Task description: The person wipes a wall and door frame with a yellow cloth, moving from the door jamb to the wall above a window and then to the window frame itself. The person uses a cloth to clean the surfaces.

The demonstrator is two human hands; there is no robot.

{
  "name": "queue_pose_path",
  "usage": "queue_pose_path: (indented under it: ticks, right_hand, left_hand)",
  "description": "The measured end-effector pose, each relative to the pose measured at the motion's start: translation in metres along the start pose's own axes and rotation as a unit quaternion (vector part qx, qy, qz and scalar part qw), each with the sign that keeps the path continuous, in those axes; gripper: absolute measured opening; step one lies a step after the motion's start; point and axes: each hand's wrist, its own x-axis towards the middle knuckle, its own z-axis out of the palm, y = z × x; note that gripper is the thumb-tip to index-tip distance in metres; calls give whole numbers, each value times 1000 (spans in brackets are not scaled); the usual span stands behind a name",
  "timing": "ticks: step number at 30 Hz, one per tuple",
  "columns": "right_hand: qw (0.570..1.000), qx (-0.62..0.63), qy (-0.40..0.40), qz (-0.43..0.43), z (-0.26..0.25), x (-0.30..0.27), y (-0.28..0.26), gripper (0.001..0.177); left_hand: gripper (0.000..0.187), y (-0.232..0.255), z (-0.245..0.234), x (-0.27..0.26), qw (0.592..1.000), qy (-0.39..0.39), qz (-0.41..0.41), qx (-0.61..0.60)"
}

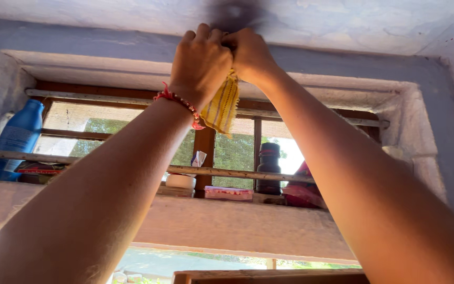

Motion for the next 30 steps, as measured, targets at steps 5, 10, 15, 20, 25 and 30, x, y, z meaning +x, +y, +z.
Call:
queue_pose_path:
  ticks: [5,10,15,20,25,30]
  right_hand:
    - [974,-86,135,162,-24,-23,-16,16]
    - [954,-146,204,166,-40,-48,-16,15]
    - [956,-196,189,108,-20,-40,-7,23]
    - [981,-106,77,146,-2,-29,-21,30]
    - [978,-52,86,180,-10,-7,-37,41]
    - [951,14,56,304,-25,-17,-37,43]
  left_hand:
    - [34,31,-5,11,996,-38,25,-74]
    - [38,49,-20,12,986,-50,39,-154]
    - [39,39,-24,6,994,-48,2,-102]
    - [47,17,-20,-2,988,-118,-52,-88]
    - [68,16,-5,-5,982,127,-108,-86]
    - [37,36,22,14,987,78,-107,-92]
